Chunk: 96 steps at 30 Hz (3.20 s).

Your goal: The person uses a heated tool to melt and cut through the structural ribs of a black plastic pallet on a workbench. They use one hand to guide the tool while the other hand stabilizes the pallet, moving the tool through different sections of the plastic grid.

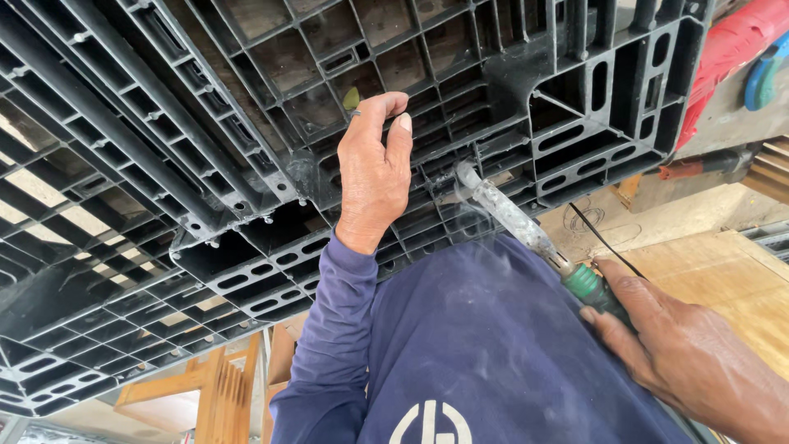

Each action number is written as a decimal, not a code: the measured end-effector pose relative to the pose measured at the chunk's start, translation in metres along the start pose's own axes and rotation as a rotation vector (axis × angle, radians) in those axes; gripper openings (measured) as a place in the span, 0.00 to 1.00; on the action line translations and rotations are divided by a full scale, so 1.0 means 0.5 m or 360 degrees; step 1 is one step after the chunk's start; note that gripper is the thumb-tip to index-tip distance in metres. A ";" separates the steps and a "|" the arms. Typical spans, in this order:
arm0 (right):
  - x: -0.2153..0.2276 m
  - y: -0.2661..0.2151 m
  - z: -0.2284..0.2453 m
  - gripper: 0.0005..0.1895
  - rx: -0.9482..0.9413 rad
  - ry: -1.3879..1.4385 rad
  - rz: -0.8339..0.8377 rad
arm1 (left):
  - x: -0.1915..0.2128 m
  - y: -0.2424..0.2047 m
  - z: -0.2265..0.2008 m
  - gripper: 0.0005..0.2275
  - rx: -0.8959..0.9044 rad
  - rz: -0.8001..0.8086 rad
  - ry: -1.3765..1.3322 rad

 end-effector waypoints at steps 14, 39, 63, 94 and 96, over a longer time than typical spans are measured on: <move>0.016 0.011 0.027 0.35 0.0126 -0.0006 0.0073 | -0.003 0.000 0.002 0.08 0.0024 0.0020 -0.0014; -0.015 -0.005 0.028 0.34 0.0268 0.0459 -0.0229 | 0.006 -0.014 0.038 0.11 0.0033 -0.0340 -0.0597; -0.248 0.065 -0.199 0.28 -0.0059 0.1833 -0.0510 | -0.084 -0.192 -0.124 0.07 -0.0583 -0.0563 0.0156; -0.112 0.317 -0.373 0.16 0.0861 0.2257 -0.0684 | -0.490 -0.342 -0.167 0.26 -0.0497 -0.0269 0.1117; -0.125 0.314 -0.375 0.17 0.0782 0.2169 -0.0618 | -0.443 -0.371 -0.135 0.25 -0.0488 -0.0303 0.1136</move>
Point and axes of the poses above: each hand's wrist, its own y-axis towards the middle knuckle, its own x-axis out of the back of the hand, z = x × y, the point moved 3 cm from there along y, towards the middle knuckle, and after that the axes turned 8 degrees about -z, right-handed, at the moved point
